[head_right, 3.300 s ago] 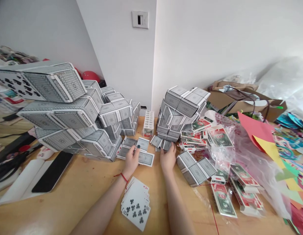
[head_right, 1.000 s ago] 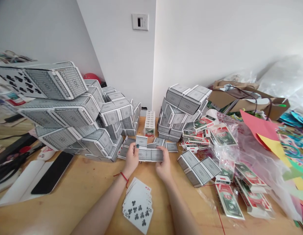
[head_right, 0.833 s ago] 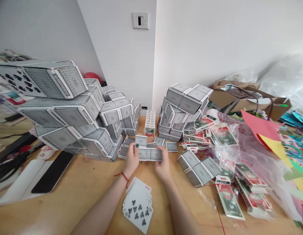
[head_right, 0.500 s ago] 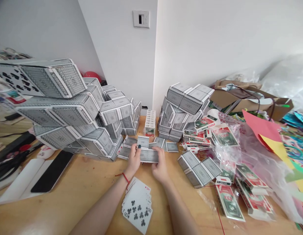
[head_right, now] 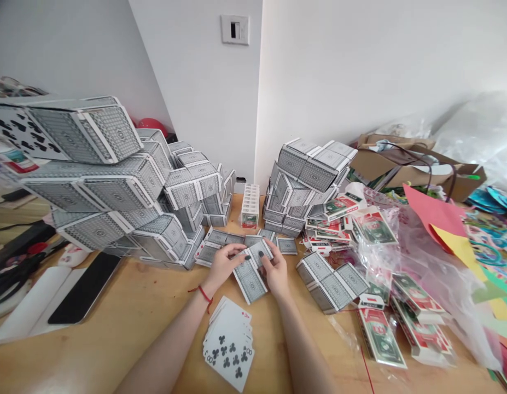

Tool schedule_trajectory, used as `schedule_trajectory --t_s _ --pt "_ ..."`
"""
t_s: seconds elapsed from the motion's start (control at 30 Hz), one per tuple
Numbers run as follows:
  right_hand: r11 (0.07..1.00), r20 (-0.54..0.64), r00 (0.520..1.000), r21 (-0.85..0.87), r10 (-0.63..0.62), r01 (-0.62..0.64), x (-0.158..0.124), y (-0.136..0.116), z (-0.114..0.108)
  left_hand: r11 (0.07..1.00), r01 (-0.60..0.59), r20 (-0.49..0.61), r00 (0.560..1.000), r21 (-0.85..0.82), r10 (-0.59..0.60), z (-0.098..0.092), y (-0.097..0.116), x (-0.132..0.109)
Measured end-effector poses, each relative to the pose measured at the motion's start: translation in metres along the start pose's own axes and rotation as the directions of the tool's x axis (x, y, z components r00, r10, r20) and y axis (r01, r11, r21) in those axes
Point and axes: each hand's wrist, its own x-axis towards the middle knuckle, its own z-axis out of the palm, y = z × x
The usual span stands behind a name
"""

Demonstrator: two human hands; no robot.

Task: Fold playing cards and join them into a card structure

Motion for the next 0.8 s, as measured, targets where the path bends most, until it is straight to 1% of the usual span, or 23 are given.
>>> schedule_trajectory --t_s 0.07,0.13,0.2,0.27,0.37,0.47,0.53,0.63,0.8 --pt "0.999 -0.011 1.0 0.038 0.005 -0.005 0.0 0.002 0.001 0.999 -0.008 -0.054 0.999 -0.038 0.006 -0.001 -0.001 0.0" --pt "0.996 -0.004 1.0 0.091 0.0 0.0 0.001 0.004 0.002 0.999 -0.013 -0.065 0.998 -0.039 0.011 -0.001 -0.003 0.0" --pt "0.991 0.023 1.0 0.133 0.004 -0.007 0.001 0.005 0.003 1.0 -0.015 -0.055 0.998 0.007 0.016 0.0 -0.006 0.0" --pt "0.991 0.043 0.999 0.134 0.015 -0.021 0.001 0.004 0.003 0.997 -0.029 -0.048 0.998 0.071 0.033 0.001 -0.01 0.0" --pt "1.0 0.046 0.999 0.027 0.013 -0.014 0.003 0.003 0.006 0.99 -0.059 -0.058 0.996 0.13 0.067 0.002 -0.012 0.0" --pt "0.994 0.002 1.0 -0.105 -0.017 0.017 0.006 0.003 0.01 0.984 -0.076 -0.135 0.986 0.161 0.098 0.003 -0.008 -0.001" --pt "0.989 -0.029 0.999 -0.146 -0.03 0.026 0.007 0.004 0.012 0.979 -0.101 -0.171 0.977 0.177 0.132 0.003 -0.005 -0.001" --pt "0.983 -0.03 0.998 -0.181 -0.05 0.043 0.008 0.005 0.012 0.971 -0.121 -0.156 0.976 0.206 0.155 0.003 -0.002 -0.001" --pt "0.965 -0.028 0.994 -0.246 -0.104 0.094 0.008 0.005 0.01 0.969 -0.11 -0.131 0.981 0.22 0.141 0.001 -0.005 0.002"
